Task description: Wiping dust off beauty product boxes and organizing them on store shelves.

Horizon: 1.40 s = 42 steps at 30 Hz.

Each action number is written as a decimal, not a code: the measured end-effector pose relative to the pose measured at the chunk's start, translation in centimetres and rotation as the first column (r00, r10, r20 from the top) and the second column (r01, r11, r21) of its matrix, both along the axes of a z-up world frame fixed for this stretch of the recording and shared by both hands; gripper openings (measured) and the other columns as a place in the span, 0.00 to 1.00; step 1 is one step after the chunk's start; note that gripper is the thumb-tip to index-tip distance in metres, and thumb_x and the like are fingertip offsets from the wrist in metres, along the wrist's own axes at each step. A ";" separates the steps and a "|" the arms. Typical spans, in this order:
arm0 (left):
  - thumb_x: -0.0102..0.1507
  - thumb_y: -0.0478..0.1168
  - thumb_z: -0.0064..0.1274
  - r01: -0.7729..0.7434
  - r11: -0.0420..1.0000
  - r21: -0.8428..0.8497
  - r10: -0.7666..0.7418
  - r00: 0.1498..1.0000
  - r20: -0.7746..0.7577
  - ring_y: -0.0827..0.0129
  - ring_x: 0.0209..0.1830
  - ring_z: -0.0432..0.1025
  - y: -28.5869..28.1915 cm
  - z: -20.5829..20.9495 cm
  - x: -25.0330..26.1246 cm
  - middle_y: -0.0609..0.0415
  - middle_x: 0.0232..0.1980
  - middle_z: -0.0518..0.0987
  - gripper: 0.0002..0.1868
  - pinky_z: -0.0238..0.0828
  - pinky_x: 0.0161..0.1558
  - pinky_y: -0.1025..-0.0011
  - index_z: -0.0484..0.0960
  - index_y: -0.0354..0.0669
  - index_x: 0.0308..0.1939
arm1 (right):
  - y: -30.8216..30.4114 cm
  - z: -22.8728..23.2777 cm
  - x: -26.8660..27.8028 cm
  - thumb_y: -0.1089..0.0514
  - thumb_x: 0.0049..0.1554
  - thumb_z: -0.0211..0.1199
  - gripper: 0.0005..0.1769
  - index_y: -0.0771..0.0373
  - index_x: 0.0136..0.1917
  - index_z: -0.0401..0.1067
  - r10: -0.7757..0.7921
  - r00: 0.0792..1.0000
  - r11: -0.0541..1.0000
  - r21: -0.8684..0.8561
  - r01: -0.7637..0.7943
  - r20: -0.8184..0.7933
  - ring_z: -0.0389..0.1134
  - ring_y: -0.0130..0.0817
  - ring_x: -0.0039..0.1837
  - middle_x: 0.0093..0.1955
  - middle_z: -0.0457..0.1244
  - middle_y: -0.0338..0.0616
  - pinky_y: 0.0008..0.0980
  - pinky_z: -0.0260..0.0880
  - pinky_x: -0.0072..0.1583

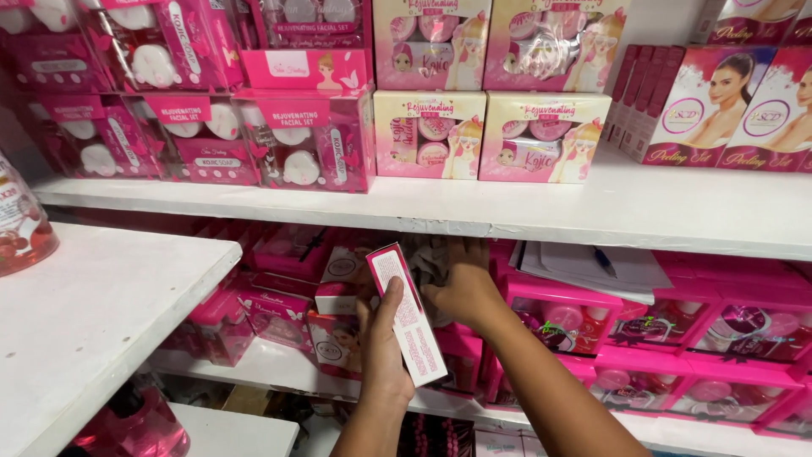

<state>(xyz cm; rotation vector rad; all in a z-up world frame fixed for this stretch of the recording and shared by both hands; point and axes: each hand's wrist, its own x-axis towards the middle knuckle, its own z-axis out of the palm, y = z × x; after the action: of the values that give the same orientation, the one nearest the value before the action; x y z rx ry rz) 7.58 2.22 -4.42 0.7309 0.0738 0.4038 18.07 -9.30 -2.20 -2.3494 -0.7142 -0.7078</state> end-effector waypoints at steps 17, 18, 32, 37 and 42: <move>0.56 0.41 0.65 -0.182 0.929 0.323 0.095 0.959 0.267 0.61 0.66 0.65 -5.6 0.6 -3.8 0.42 0.67 0.67 0.46 0.62 0.65 0.61 0.55 0.41 0.73 | -6.0 1.2 -14.2 0.59 0.47 0.68 0.40 0.66 0.71 0.60 0.406 0.906 0.856 0.397 -0.330 -0.122 0.69 0.40 0.66 0.64 0.66 0.53 0.38 0.67 0.64; 0.57 0.40 0.65 -0.239 0.896 0.373 0.109 0.935 0.338 0.62 0.69 0.63 -6.0 0.7 -4.3 0.43 0.70 0.65 0.46 0.58 0.68 0.62 0.55 0.40 0.73 | -6.4 1.2 -14.5 0.59 0.48 0.68 0.41 0.66 0.72 0.58 0.418 0.902 0.844 0.412 -0.342 -0.108 0.68 0.40 0.66 0.65 0.66 0.53 0.37 0.68 0.64; 0.65 0.32 0.55 -0.418 0.706 0.572 0.017 0.817 0.576 0.60 0.71 0.66 -8.4 5.6 -6.6 0.44 0.72 0.68 0.31 0.66 0.69 0.64 0.68 0.30 0.72 | -16.0 5.2 -13.6 0.69 0.56 0.65 0.29 0.68 0.68 0.59 0.733 0.664 0.251 0.852 -0.460 0.143 0.68 0.43 0.66 0.65 0.65 0.57 0.46 0.69 0.66; 0.65 0.32 0.57 -0.486 0.573 0.660 -0.070 0.773 0.630 0.62 0.68 0.70 -9.8 9.1 -6.7 0.44 0.67 0.73 0.34 0.66 0.68 0.67 0.67 0.34 0.75 | -18.0 7.2 -14.2 0.69 0.60 0.60 0.24 0.70 0.67 0.60 0.647 0.729 0.184 0.881 -0.436 0.225 0.68 0.43 0.64 0.63 0.65 0.56 0.46 0.70 0.61; 0.63 0.30 0.58 -0.420 0.586 0.693 -0.245 0.724 0.645 0.62 0.68 0.71 -11.7 10.8 -3.6 0.45 0.67 0.75 0.40 0.63 0.69 0.68 0.60 0.38 0.78 | -19.9 10.3 -14.1 0.67 0.62 0.58 0.21 0.69 0.68 0.63 0.466 0.837 0.236 0.872 -0.429 0.285 0.67 0.36 0.65 0.64 0.65 0.48 0.40 0.69 0.66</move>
<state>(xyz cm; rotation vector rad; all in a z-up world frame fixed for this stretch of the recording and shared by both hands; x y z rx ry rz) 4.01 -9.52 6.36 1.4629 -0.8779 0.8287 3.98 -29.24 8.12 -0.9944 -0.6683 -0.5553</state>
